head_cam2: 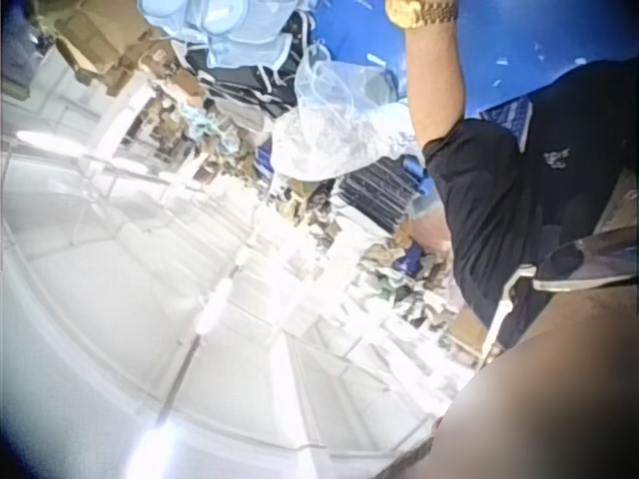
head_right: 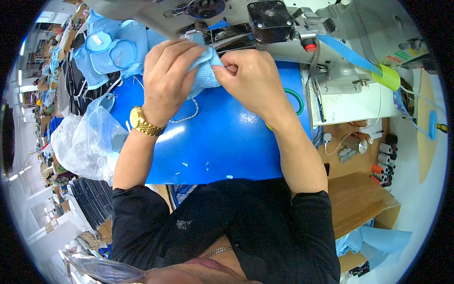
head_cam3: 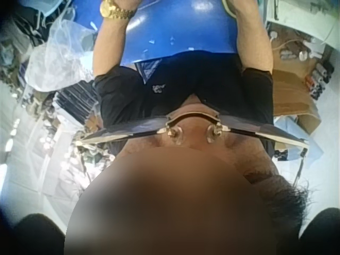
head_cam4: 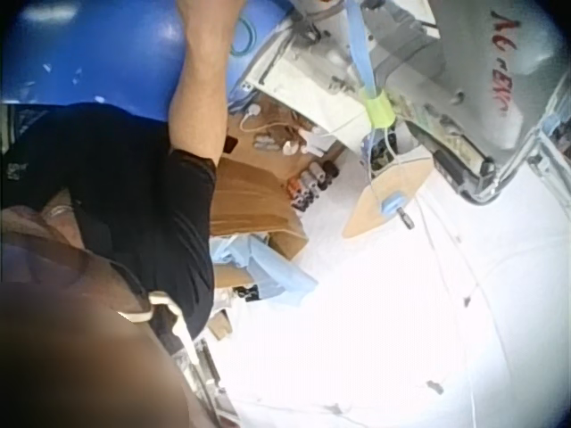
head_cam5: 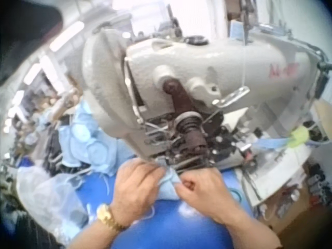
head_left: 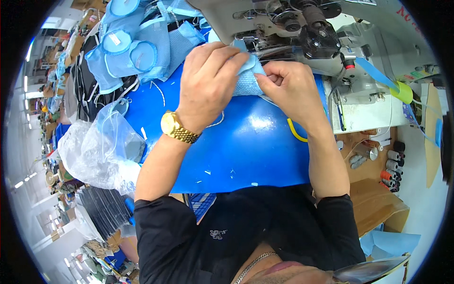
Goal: Assembling and sewing light blue mesh components using a sewing machine and scissors in a workshop.
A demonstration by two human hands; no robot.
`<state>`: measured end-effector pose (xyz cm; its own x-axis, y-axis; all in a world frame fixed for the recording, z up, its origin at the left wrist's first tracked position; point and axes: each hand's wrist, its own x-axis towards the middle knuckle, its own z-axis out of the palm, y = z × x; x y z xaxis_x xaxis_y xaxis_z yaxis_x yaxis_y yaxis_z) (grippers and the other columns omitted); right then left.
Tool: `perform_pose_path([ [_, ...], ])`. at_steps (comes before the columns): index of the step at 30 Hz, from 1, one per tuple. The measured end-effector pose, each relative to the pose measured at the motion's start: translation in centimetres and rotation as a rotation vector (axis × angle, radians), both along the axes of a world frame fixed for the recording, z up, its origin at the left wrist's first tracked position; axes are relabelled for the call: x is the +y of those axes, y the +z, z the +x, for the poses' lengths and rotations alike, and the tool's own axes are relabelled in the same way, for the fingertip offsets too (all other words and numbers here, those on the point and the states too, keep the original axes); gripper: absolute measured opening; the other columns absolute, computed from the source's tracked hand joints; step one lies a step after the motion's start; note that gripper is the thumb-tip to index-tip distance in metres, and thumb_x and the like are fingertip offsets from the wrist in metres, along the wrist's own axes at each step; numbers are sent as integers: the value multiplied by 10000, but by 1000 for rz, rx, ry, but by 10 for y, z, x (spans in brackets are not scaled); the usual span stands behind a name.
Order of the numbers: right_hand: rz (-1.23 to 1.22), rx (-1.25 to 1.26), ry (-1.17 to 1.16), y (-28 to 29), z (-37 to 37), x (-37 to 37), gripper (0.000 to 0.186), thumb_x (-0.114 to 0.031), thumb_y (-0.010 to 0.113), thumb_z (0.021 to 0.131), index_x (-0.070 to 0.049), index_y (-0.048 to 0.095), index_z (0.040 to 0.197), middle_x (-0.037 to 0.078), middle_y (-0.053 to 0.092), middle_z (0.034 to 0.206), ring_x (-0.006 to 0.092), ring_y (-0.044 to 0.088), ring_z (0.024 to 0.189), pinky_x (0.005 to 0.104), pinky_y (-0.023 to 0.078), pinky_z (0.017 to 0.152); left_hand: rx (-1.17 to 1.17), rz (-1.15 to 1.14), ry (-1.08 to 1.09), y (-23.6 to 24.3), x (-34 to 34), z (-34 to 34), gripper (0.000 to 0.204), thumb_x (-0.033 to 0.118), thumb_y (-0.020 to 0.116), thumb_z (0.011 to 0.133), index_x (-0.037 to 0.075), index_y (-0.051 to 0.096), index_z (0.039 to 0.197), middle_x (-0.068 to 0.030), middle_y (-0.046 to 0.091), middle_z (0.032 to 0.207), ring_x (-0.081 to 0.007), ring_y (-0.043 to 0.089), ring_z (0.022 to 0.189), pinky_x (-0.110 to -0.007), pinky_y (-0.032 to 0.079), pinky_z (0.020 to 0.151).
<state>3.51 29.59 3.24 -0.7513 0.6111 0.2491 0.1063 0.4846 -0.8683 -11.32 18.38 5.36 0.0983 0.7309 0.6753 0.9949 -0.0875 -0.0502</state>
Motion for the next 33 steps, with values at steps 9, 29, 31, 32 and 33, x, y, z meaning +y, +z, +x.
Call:
perform_pose_path([
  [9, 35, 20, 18, -2, 1, 1, 235, -144, 694, 777, 18, 559, 672, 151, 514, 556, 288, 476, 465, 363, 390, 484, 65, -59, -97, 4, -4, -7, 274, 84, 627, 729, 62, 660, 1000, -47, 636, 960, -224, 612, 914, -383, 492, 827],
  [29, 96, -115, 17, 13, -2, 4, 196, -165, 680, 777, 9, 647, 692, 166, 583, 578, 306, 568, 497, 364, 452, 505, 71, -46, -14, 4, 4, 4, 226, 91, 610, 725, 61, 662, 942, -39, 624, 872, -202, 588, 818, -336, 454, 733],
  [31, 98, -124, 30, 12, -1, 3, 197, -165, 676, 773, 7, 644, 682, 171, 581, 579, 317, 570, 502, 373, 456, 510, 83, -32, -21, 3, 4, 6, 223, 91, 609, 725, 62, 662, 940, -40, 624, 868, -202, 588, 817, -335, 453, 729],
  [32, 94, -91, 7, 13, -2, 4, 197, -163, 674, 766, 7, 640, 672, 173, 588, 588, 324, 581, 513, 379, 466, 518, 85, -47, -26, 3, 5, 5, 224, 91, 607, 728, 62, 660, 944, -42, 625, 881, -204, 591, 837, -339, 460, 751],
  [33, 90, -57, -16, 14, -4, 4, 197, -162, 671, 760, 6, 637, 662, 174, 595, 597, 331, 591, 524, 386, 476, 527, 88, -63, -32, 5, 6, 4, 225, 91, 605, 731, 62, 657, 947, -45, 625, 894, -206, 593, 857, -344, 467, 774],
])
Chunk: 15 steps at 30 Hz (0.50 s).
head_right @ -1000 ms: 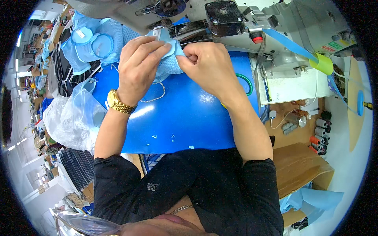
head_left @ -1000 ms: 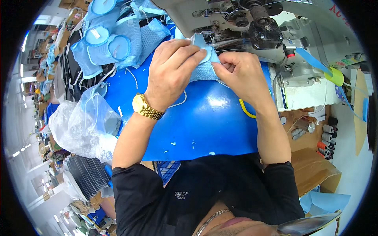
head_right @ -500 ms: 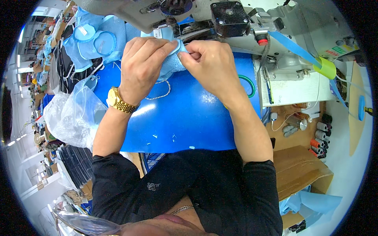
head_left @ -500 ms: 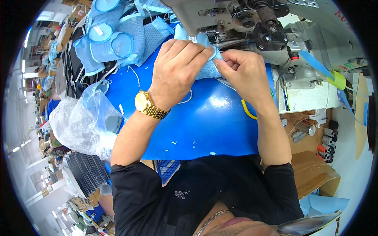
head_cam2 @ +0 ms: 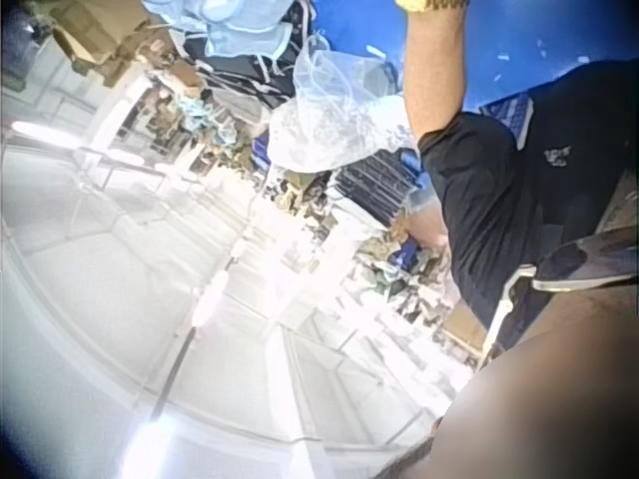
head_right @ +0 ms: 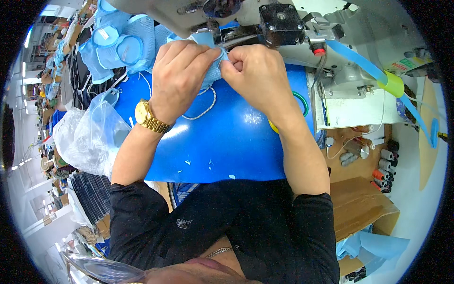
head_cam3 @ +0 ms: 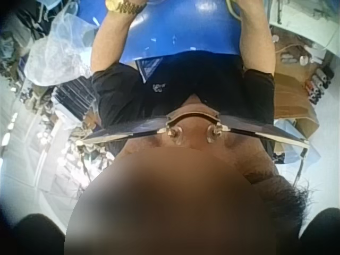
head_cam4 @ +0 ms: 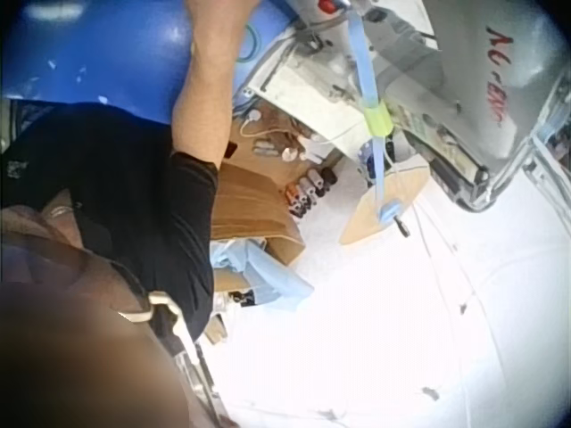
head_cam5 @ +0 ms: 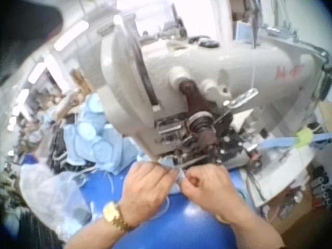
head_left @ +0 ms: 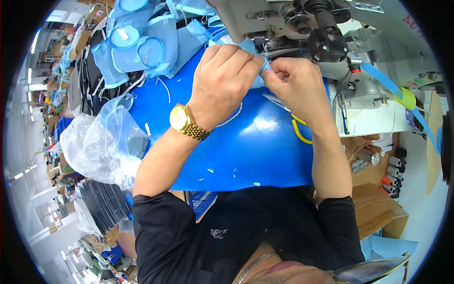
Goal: Assembling and sewing light blue mesh components using a sewing machine and scissors in a workshop.
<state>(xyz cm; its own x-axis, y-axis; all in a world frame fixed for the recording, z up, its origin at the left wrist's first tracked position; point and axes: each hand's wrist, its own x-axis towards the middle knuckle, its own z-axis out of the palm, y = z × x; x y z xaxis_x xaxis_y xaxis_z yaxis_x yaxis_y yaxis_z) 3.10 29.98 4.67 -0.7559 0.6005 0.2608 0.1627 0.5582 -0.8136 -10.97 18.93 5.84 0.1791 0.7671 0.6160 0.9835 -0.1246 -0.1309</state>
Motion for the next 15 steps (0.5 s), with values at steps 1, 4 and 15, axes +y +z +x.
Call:
perform_pose_path([
  [1, 3, 4, -2, 0, -2, 1, 197, -162, 671, 760, 6, 637, 662, 174, 595, 597, 331, 591, 524, 386, 476, 527, 4, 3, -2, 3, 0, -2, 225, 91, 605, 731, 62, 657, 947, -45, 625, 894, -206, 593, 857, -344, 467, 774],
  [4, 132, 6, -7, -2, 2, 1, 168, -144, 656, 738, 1, 638, 654, 173, 606, 604, 344, 618, 560, 395, 503, 549, 60, -17, -27, 7, -6, -6, 250, 90, 602, 737, 61, 647, 981, -52, 619, 952, -215, 593, 949, -379, 477, 881],
  [15, 91, 7, -69, 0, 0, -4, 170, -159, 672, 722, -2, 666, 658, 181, 620, 609, 334, 628, 561, 396, 517, 573, 22, -104, -33, 12, -9, -2, 277, 71, 647, 717, 78, 658, 994, -36, 648, 953, -225, 618, 904, -374, 492, 831],
])
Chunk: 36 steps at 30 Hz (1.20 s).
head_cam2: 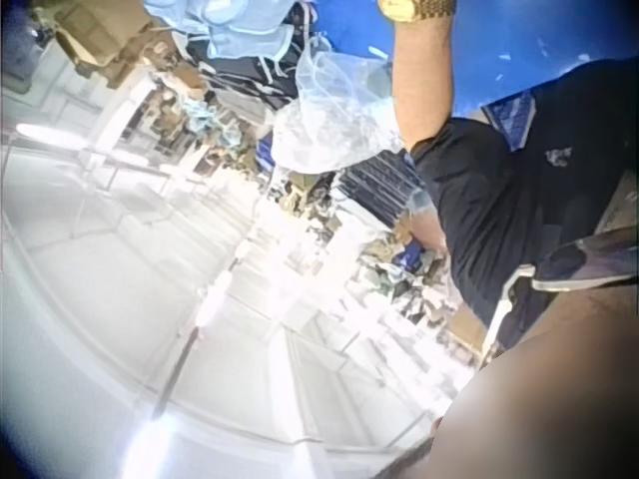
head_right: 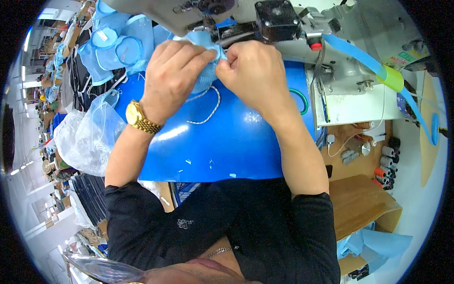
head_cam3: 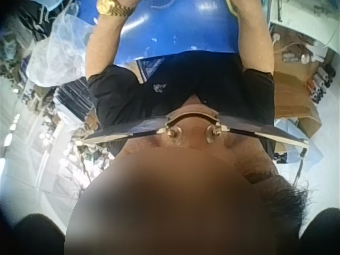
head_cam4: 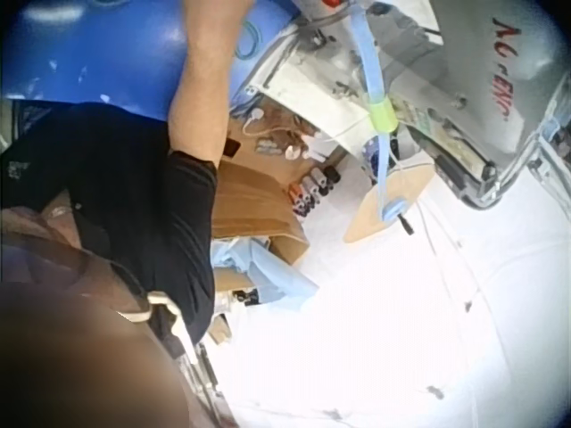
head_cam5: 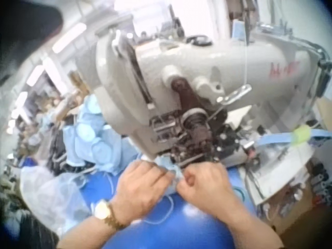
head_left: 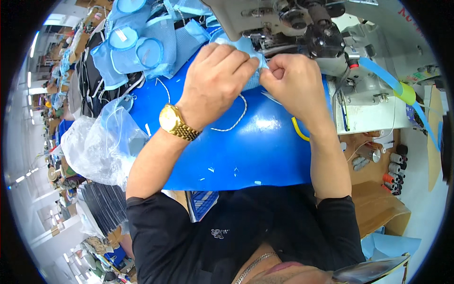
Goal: Assembling and sewing light blue mesh components using a sewing machine and scissors in a workshop.
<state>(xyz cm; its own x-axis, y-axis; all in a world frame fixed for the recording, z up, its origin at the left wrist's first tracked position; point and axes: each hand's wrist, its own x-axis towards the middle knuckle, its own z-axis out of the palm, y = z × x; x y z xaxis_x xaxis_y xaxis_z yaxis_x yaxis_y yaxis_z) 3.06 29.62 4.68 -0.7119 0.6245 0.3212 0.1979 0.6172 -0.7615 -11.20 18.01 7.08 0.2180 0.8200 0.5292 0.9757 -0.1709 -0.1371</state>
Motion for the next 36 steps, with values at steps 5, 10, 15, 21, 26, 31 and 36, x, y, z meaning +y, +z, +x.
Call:
perform_pose_path([
  [5, 18, -39, 1, -2, -1, -1, 170, -160, 670, 718, -4, 664, 650, 175, 618, 601, 332, 622, 560, 389, 514, 574, 30, -56, -62, 6, 1, -10, 228, 80, 602, 750, 82, 667, 969, -31, 621, 912, -201, 603, 915, -348, 473, 865],
  [10, -185, 79, 51, -11, 3, 2, 188, -156, 675, 746, 12, 645, 669, 148, 630, 608, 290, 625, 538, 341, 497, 543, 31, -88, -75, 12, 1, -9, 245, 78, 601, 753, 85, 668, 988, -24, 625, 912, -187, 601, 883, -341, 473, 814],
  [15, -178, 246, -11, -16, 1, -6, 147, -139, 698, 767, -4, 657, 726, 111, 643, 621, 228, 637, 532, 321, 502, 537, -41, -80, -26, 8, -1, -7, 247, 57, 618, 750, 82, 669, 990, -25, 630, 906, -193, 599, 830, -342, 471, 741],
  [21, 66, 227, 116, -3, 10, -25, 200, -113, 651, 799, -58, 633, 990, 95, 625, 614, 292, 634, 546, 382, 512, 523, -367, -85, 122, 24, -3, -3, 233, -2, 640, 766, 77, 689, 980, -81, 633, 828, -278, 615, 789, -376, 499, 687],
  [26, 197, -14, 184, 5, 0, -35, 135, -131, 610, 804, -54, 586, 912, 133, 640, 738, 348, 646, 694, 445, 515, 588, -351, -162, 102, 30, -4, -11, 240, -17, 633, 753, 72, 690, 968, -89, 642, 845, -285, 619, 775, -375, 512, 668],
  [31, -27, 246, 90, -28, 30, -40, 186, -193, 733, 769, -43, 628, 795, 92, 603, 781, 278, 596, 751, 378, 479, 635, -209, -186, -24, 18, -8, -2, 296, -37, 677, 679, 49, 677, 962, -73, 663, 942, -254, 634, 836, -339, 527, 692],
  [36, -247, 213, -58, -38, 22, -33, 164, -181, 748, 794, -44, 659, 790, 93, 589, 650, 230, 588, 580, 346, 456, 532, -198, -80, -25, 7, -6, 0, 284, -27, 696, 674, 50, 670, 947, -69, 651, 940, -246, 632, 826, -336, 528, 674],
])
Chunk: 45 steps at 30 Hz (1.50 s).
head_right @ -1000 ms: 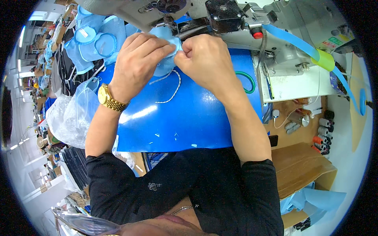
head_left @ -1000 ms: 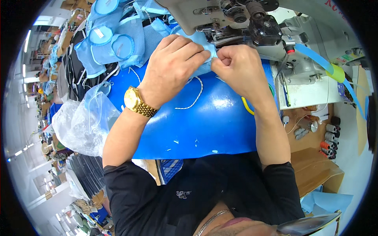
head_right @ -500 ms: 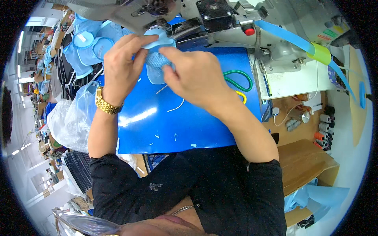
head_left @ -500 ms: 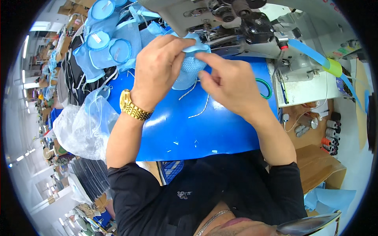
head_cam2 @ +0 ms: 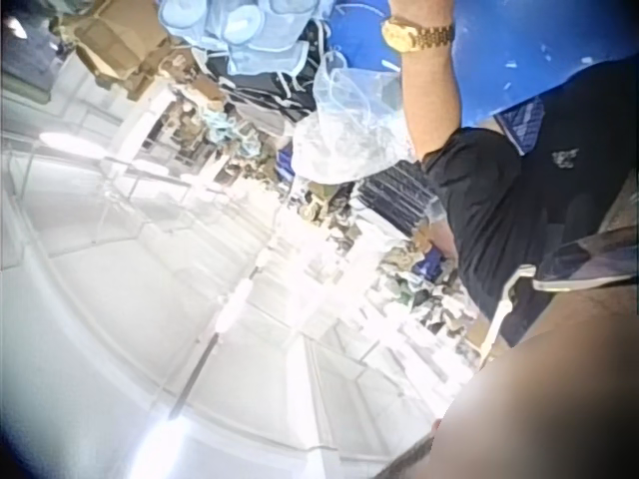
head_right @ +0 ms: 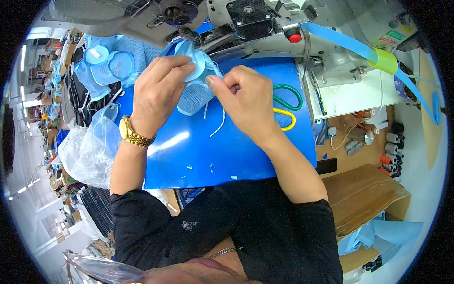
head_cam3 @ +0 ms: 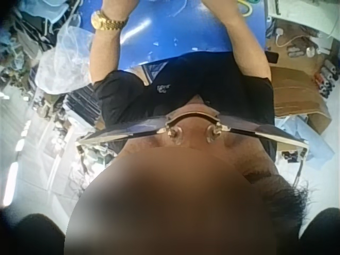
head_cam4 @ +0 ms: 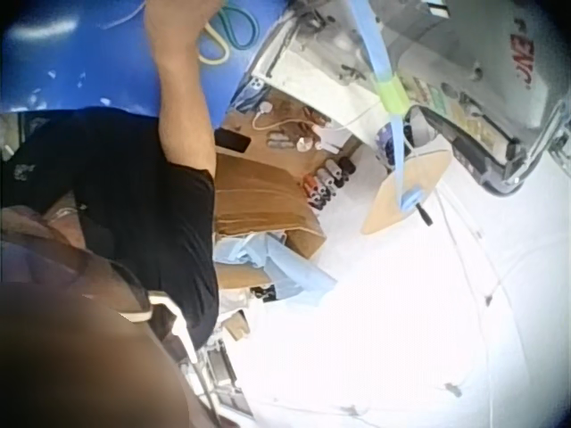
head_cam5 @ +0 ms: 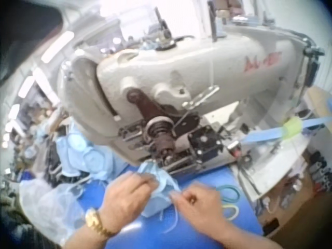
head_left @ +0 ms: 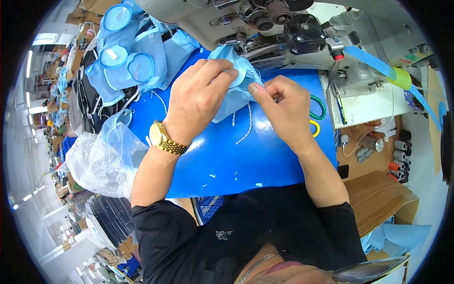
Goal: Assembling and sewing light blue mesh components using a sewing machine and scissors in a workshop.
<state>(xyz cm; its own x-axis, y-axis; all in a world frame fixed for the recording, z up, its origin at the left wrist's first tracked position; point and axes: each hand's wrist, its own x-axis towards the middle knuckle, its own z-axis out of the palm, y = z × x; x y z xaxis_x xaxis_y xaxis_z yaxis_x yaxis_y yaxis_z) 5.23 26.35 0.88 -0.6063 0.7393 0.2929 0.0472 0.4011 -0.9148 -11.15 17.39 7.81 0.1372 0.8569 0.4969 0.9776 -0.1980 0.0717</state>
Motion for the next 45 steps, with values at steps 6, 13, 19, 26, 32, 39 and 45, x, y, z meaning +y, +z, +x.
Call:
perform_pose_path([
  [6, 18, -121, 12, 11, -12, 13, 194, -128, 721, 809, 0, 677, 947, 35, 599, 607, 117, 549, 490, 290, 388, 453, 29, -30, 18, 0, -2, -5, 345, -25, 703, 689, 67, 683, 1021, -61, 645, 924, -239, 620, 791, -325, 519, 661],
  [13, -431, 97, 290, 6, -10, 15, 208, -59, 647, 861, 4, 680, 1056, -74, 481, 624, -6, 375, 557, 192, 290, 475, 21, -26, -18, 3, -1, -10, 298, 0, 660, 702, 71, 684, 991, -38, 623, 882, -203, 599, 782, -317, 516, 688],
  [19, -425, 133, 282, 6, -12, 16, 185, -65, 651, 863, 6, 684, 1030, -65, 504, 619, -2, 402, 546, 194, 306, 470, 62, -31, -19, 2, 1, -9, 302, 3, 651, 694, 77, 681, 985, -29, 620, 888, -193, 583, 773, -307, 512, 687],
  [26, -346, 107, 254, 7, -18, 24, 149, -83, 670, 849, 13, 689, 962, -34, 564, 608, 11, 446, 530, 204, 348, 468, 140, -9, 25, 3, 7, -8, 289, 8, 632, 701, 75, 679, 979, -26, 610, 881, -195, 565, 767, -301, 508, 691],
  [32, -330, 98, 218, 7, -21, 24, 137, -100, 670, 850, 14, 692, 923, -15, 577, 596, 22, 465, 526, 223, 367, 469, 93, -3, 79, 2, 9, 0, 271, 6, 643, 725, 80, 686, 981, -47, 620, 873, -222, 591, 793, -328, 512, 686],
  [39, -131, -39, 146, 15, -20, 30, 182, -143, 688, 805, 22, 651, 740, 91, 586, 557, 141, 527, 472, 294, 419, 480, -12, 39, 189, -7, 10, 14, 214, 30, 678, 753, 72, 693, 962, -74, 614, 830, -251, 598, 757, -357, 501, 654],
  [45, -54, -82, 134, 20, -19, 31, 184, -146, 693, 775, 14, 639, 703, 119, 593, 560, 207, 572, 482, 316, 449, 501, 51, 73, 216, -10, 12, 18, 155, 46, 682, 759, 80, 687, 910, -67, 600, 805, -234, 580, 715, -348, 481, 623],
])
